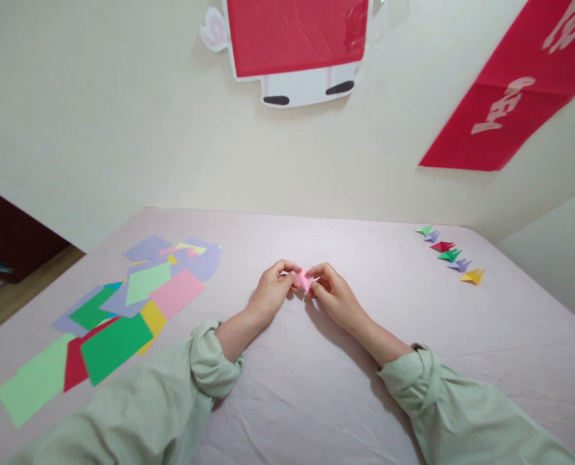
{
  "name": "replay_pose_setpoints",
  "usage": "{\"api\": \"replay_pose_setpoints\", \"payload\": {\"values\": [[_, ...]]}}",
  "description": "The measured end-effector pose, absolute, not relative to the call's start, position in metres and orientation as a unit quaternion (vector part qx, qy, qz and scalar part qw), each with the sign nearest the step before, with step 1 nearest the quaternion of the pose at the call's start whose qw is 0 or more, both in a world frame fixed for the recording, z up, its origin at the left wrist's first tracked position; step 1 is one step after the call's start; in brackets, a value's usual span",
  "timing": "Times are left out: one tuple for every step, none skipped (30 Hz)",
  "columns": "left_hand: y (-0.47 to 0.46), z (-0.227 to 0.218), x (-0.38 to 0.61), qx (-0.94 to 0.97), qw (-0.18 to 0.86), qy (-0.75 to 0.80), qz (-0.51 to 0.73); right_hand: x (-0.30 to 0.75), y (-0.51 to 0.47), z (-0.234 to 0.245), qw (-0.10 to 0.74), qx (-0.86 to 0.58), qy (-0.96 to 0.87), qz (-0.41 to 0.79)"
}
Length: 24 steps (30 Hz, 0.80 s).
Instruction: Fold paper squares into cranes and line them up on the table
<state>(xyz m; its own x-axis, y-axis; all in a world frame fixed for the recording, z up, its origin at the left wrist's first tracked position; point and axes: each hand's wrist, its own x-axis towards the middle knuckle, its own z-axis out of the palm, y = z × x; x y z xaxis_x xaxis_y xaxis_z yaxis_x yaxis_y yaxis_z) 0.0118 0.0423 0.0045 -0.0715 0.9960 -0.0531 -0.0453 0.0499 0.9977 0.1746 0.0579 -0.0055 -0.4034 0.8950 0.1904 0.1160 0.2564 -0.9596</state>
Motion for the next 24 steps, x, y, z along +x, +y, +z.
{"api": "replay_pose_setpoints", "payload": {"values": [[0.0424,0.005,0.0121,0.462,0.501,0.519,0.516,0.1746,0.0581,-0.0058,0.402,-0.369,-0.683,0.485],[0.0426,0.0054,0.0125,0.468,0.496,0.519,0.516,0.1745,0.0582,-0.0059,0.402,-0.37,-0.683,0.485],[0.0427,0.0056,0.0129,0.474,0.492,0.519,0.514,0.1744,0.0582,-0.0058,0.402,-0.371,-0.684,0.482],[0.0428,0.0058,0.0134,0.478,0.489,0.52,0.512,0.1743,0.0581,-0.0056,0.4,-0.374,-0.686,0.479],[0.0428,0.0058,0.0137,0.482,0.488,0.52,0.509,0.1742,0.058,-0.0053,0.399,-0.376,-0.688,0.475],[0.0427,0.0057,0.014,0.484,0.489,0.521,0.505,0.1741,0.0578,-0.0049,0.398,-0.379,-0.69,0.471],[0.0427,0.0055,0.0142,0.485,0.491,0.521,0.502,0.1741,0.0577,-0.0045,0.397,-0.38,-0.693,0.467],[0.0426,0.0052,0.0144,0.486,0.494,0.52,0.5,0.1741,0.0576,-0.0042,0.396,-0.382,-0.696,0.462],[0.0425,0.0047,0.0144,0.486,0.497,0.518,0.498,0.1742,0.0575,-0.0039,0.396,-0.384,-0.698,0.456],[0.0425,0.004,0.0144,0.485,0.501,0.516,0.497,0.1743,0.0575,-0.0038,0.395,-0.387,-0.701,0.451],[0.0426,0.0033,0.0143,0.484,0.505,0.515,0.496,0.1744,0.0575,-0.0037,0.394,-0.39,-0.703,0.445],[0.0427,0.0024,0.0142,0.483,0.509,0.514,0.494,0.1745,0.0576,-0.0037,0.392,-0.392,-0.705,0.441],[0.0429,0.0015,0.0139,0.481,0.511,0.513,0.493,0.1747,0.0577,-0.0039,0.392,-0.393,-0.706,0.44],[0.043,0.0007,0.0136,0.481,0.513,0.512,0.493,0.1749,0.0578,-0.004,0.393,-0.393,-0.706,0.439],[0.0432,-0.0002,0.0133,0.483,0.512,0.511,0.494,0.175,0.0579,-0.0042,0.393,-0.393,-0.706,0.439],[0.0434,-0.0008,0.0129,0.486,0.51,0.508,0.495,0.1752,0.0579,-0.0043,0.394,-0.393,-0.705,0.439],[0.0435,-0.0014,0.0126,0.489,0.509,0.505,0.497,0.1753,0.0579,-0.0044,0.396,-0.395,-0.704,0.439],[0.0436,-0.0016,0.0123,0.491,0.507,0.503,0.498,0.1755,0.0579,-0.0044,0.397,-0.396,-0.703,0.438],[0.0436,-0.0017,0.0121,0.493,0.505,0.502,0.499,0.1756,0.0579,-0.0044,0.398,-0.398,-0.701,0.438],[0.0436,-0.0016,0.0119,0.495,0.503,0.503,0.499,0.1757,0.0579,-0.0042,0.399,-0.398,-0.699,0.44],[0.0437,-0.0012,0.0119,0.495,0.501,0.505,0.499,0.1757,0.0579,-0.0041,0.4,-0.397,-0.697,0.444],[0.0437,-0.0007,0.0118,0.497,0.498,0.509,0.497,0.1756,0.0579,-0.0038,0.4,-0.395,-0.694,0.45],[0.0438,-0.0002,0.0118,0.499,0.493,0.512,0.494,0.1755,0.0579,-0.0035,0.401,-0.393,-0.691,0.455],[0.0438,0.0004,0.0119,0.503,0.489,0.516,0.492,0.1754,0.0579,-0.0031,0.403,-0.391,-0.689,0.459]]}}
